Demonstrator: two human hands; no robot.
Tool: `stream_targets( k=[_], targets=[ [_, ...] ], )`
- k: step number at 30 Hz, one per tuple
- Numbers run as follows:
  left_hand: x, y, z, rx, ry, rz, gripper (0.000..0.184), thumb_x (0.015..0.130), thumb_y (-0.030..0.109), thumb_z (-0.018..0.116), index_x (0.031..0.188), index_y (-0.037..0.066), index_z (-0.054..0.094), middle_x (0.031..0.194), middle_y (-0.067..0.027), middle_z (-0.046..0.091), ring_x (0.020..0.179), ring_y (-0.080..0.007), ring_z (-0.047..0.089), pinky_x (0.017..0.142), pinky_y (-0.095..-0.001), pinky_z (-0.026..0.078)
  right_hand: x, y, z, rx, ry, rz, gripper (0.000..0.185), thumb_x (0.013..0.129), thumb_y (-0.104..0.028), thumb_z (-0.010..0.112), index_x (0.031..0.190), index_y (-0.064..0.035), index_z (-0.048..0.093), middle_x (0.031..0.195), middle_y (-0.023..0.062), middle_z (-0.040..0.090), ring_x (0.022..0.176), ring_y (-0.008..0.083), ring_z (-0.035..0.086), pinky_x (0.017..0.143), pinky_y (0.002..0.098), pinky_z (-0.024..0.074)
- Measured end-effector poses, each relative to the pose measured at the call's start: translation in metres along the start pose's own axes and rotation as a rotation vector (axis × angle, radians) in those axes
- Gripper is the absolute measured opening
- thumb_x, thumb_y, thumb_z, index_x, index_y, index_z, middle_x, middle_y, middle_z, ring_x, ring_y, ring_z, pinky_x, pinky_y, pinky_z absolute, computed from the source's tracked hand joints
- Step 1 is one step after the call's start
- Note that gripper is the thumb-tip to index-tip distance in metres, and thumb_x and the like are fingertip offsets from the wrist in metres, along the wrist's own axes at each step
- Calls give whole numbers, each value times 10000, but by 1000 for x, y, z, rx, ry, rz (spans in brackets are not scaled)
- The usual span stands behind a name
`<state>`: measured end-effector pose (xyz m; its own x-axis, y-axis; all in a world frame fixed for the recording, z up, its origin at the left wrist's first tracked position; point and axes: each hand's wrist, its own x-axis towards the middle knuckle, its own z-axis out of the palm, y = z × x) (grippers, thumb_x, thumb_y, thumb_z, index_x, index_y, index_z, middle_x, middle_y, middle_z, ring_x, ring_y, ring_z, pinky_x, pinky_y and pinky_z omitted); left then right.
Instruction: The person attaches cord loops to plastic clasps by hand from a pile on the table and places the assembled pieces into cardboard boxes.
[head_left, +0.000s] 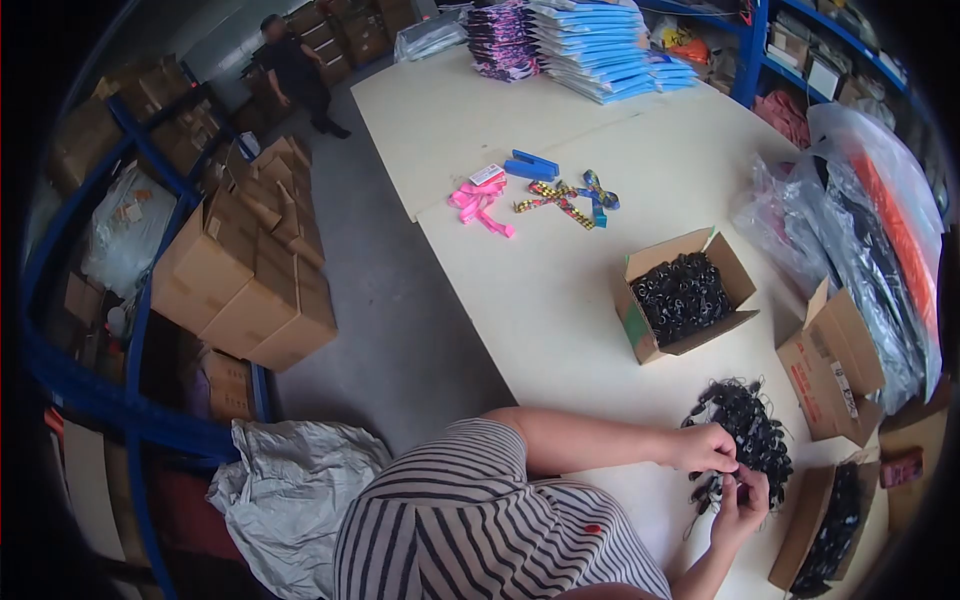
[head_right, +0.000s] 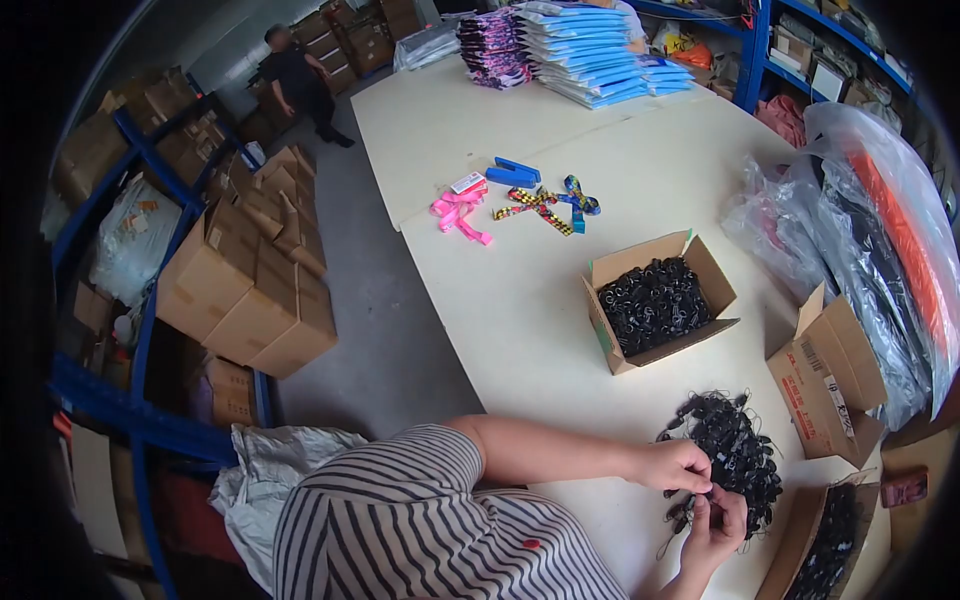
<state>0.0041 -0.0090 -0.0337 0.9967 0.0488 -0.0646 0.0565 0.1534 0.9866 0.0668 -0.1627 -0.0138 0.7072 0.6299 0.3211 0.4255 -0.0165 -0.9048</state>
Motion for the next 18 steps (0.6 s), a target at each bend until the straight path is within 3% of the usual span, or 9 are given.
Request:
stream_targets(
  k=[6,15,18],
  targets=[
    [-1,0,-1,20,-6,-32,201,813,189,592,768,-5,618,624,10,532,573,-56,438,497,-241,361,1,-11,-1,-338,-43,-95,85,777,21,584,857,46,574,784,99,523,679,178,509,585,254,411],
    [-3,2,3,8,33,138,168,811,163,597,806,-3,623,674,-9,580,611,-63,471,536,-235,392,3,-10,0,-403,-25,-223,64,783,15,552,845,16,539,779,124,528,679,251,518,603,321,421],
    [-6,10,3,-3,32,83,159,814,157,597,803,0,621,681,-9,581,620,-64,479,547,-231,398,2,-8,1,-398,-18,-226,77,780,22,546,856,11,534,786,126,529,682,256,520,601,328,422]
  ],
)
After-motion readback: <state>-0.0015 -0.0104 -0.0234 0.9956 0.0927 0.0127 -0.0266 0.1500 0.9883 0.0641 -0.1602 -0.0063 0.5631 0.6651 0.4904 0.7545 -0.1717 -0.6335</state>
